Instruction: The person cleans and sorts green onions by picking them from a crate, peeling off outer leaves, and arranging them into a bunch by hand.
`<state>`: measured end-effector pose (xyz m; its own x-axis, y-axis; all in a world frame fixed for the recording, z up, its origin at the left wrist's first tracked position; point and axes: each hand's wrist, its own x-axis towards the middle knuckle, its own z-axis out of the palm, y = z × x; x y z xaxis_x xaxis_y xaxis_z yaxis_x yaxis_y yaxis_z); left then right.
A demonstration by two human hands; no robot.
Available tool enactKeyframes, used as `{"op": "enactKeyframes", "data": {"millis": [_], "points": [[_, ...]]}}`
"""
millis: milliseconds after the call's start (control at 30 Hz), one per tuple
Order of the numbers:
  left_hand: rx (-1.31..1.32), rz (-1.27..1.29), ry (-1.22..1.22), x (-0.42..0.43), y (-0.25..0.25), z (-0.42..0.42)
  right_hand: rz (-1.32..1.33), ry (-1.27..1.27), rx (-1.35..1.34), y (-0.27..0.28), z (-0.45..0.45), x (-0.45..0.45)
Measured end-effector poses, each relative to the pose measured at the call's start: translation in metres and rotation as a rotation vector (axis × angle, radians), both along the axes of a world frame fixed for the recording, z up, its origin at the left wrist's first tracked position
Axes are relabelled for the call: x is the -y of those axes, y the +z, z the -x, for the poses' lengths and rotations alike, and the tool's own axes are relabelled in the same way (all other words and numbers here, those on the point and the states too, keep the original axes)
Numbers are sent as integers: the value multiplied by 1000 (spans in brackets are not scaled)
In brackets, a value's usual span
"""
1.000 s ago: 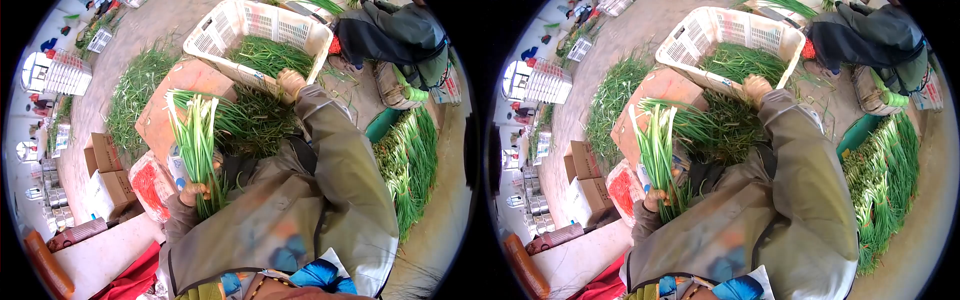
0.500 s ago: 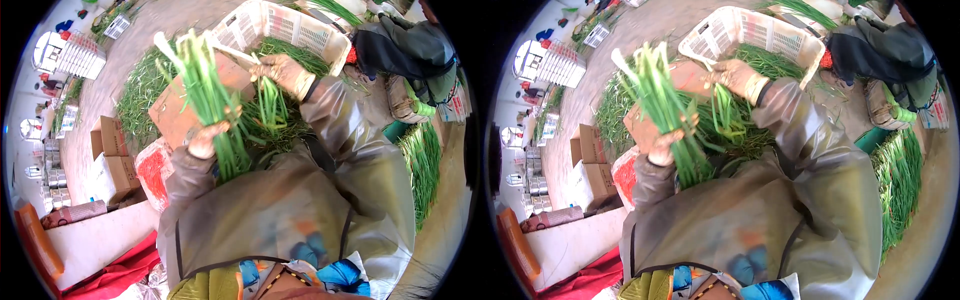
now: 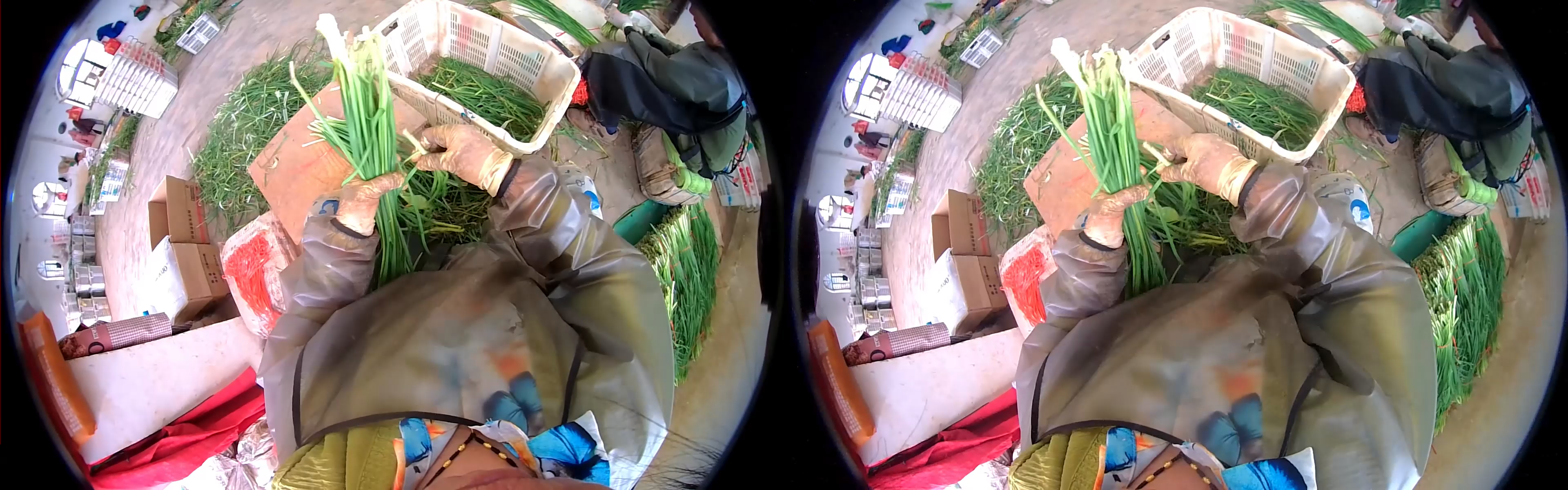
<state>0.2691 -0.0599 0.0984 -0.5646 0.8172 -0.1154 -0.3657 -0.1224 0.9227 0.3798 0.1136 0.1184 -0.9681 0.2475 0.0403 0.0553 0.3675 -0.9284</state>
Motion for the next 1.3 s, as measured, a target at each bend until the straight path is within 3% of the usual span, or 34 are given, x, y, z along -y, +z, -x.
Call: {"op": "enactKeyframes", "data": {"millis": [33, 100, 167, 233, 333, 367, 433, 500, 567, 633, 700, 767, 800, 833, 900, 967, 1033, 1067, 1100, 1167, 1300], "points": [[-8, 31, 29, 2, 1, 1, -146, -48, 65, 2, -3, -1], [77, -117, -18, 9, 13, 0, -205, -78, 136, -2, -7, -7], [124, -276, 0, 15, 9, 5, -458, -185, 178, -11, -11, -17], [166, -365, -33, 16, 3, 8, -448, -182, 224, -13, -17, -20], [89, -121, 26, 12, -16, 1, 478, -159, 176, -7, -15, 6], [5, -38, 15, 4, -19, -6, 581, -171, 108, -13, -12, 18], [86, -130, -48, -10, -27, -24, 680, -173, -8, -25, -2, 31], [88, -113, -39, -9, -35, -23, 619, -184, -2, -23, -4, 26], [144, -70, -145, 0, -37, -10, 573, -33, 53, -13, -16, 12], [107, -36, -169, 6, -29, -7, 481, -101, 71, -1, -28, -1], [116, 8, -159, 13, -26, -9, 202, -261, -62, -5, -33, -21], [150, 11, -143, 16, -24, -14, -350, -637, 94, -19, -37, -48], [186, 8, -136, 16, -23, -15, -939, -651, 106, -23, -40, -47], [183, 9, -140, 16, -25, -14, -890, -595, 126, -30, -41, -39], [192, 35, -188, 15, -31, -11, -309, -302, -164, -49, -33, -12], [226, 39, -214, 12, -15, -22, 290, -96, -3, -23, -29, 27], [250, 36, -236, 11, -7, -23, 672, -85, -249, -41, -17, 36], [239, -21, -291, 12, -8, -20, 416, -195, -412, -34, -16, 25], [230, -76, -344, 14, -5, -18, 559, -299, -520, -24, -15, 15], [309, -27, -457, 23, 9, -13, 858, -473, -326, -4, -16, -18], [275, 9, -677, 26, 16, -11, 555, -315, -29, 31, -4, -17]]}}
